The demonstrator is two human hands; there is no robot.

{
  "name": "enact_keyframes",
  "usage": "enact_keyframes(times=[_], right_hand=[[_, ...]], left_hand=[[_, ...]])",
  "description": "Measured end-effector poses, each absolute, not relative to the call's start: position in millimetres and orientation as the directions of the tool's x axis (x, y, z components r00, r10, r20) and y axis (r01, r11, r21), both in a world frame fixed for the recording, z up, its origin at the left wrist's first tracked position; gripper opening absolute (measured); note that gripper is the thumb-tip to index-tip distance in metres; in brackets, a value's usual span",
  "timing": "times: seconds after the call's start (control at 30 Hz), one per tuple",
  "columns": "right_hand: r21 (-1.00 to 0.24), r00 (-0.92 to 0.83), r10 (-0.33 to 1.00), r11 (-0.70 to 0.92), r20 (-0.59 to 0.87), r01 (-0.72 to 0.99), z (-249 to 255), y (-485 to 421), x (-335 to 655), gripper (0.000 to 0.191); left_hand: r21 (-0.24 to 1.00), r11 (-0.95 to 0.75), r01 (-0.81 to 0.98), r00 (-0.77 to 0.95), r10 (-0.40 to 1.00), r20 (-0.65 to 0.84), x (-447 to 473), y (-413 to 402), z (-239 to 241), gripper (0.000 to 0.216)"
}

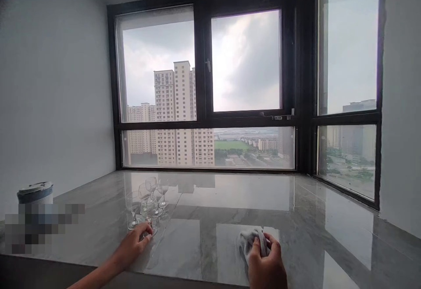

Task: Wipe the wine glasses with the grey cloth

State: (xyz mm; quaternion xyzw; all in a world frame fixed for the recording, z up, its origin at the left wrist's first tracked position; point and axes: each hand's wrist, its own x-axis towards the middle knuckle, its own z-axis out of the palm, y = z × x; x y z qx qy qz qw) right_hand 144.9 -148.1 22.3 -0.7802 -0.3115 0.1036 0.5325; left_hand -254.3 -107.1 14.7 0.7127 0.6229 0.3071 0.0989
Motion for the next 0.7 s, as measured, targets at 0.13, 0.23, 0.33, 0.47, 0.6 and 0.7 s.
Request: enact_keyframes(times=[0.13, 0.23, 0.33, 0.47, 0.6, 0.7], right_hand=[[-0.904, 0.780, 0.601, -0.217, 0.174, 0.369, 20, -147, 146, 0.043], [-0.903, 0.782, 0.596, -0.216, 0.181, 0.373, 19, -146, 147, 0.043], [-0.914, 0.781, 0.601, -0.203, 0.168, 0.353, 19, -145, 147, 0.045], [-0.915, 0.786, 0.583, -0.170, 0.206, 0.367, 18, -143, 147, 0.045], [-0.910, 0.788, 0.586, -0.196, 0.190, 0.366, 16, -141, 147, 0.045], [-0.911, 0.793, 0.567, -0.170, 0.222, 0.376, 12, -138, 147, 0.044]], left_hand=[[0.581, -0.179, 0.794, -0.015, 0.950, 0.313, -249, -108, 21, 0.014], [0.611, -0.195, 0.767, -0.024, 0.943, 0.332, -239, -103, 26, 0.013], [0.581, -0.309, 0.753, 0.060, 0.912, 0.407, -222, -92, 26, 0.010], [0.493, -0.442, 0.750, 0.151, 0.839, 0.523, -189, -74, 14, 0.011], [0.391, -0.592, 0.705, 0.305, 0.750, 0.587, -144, -55, 5, 0.020], [0.343, -0.742, 0.577, 0.437, 0.634, 0.637, -96, -42, 16, 0.018]])
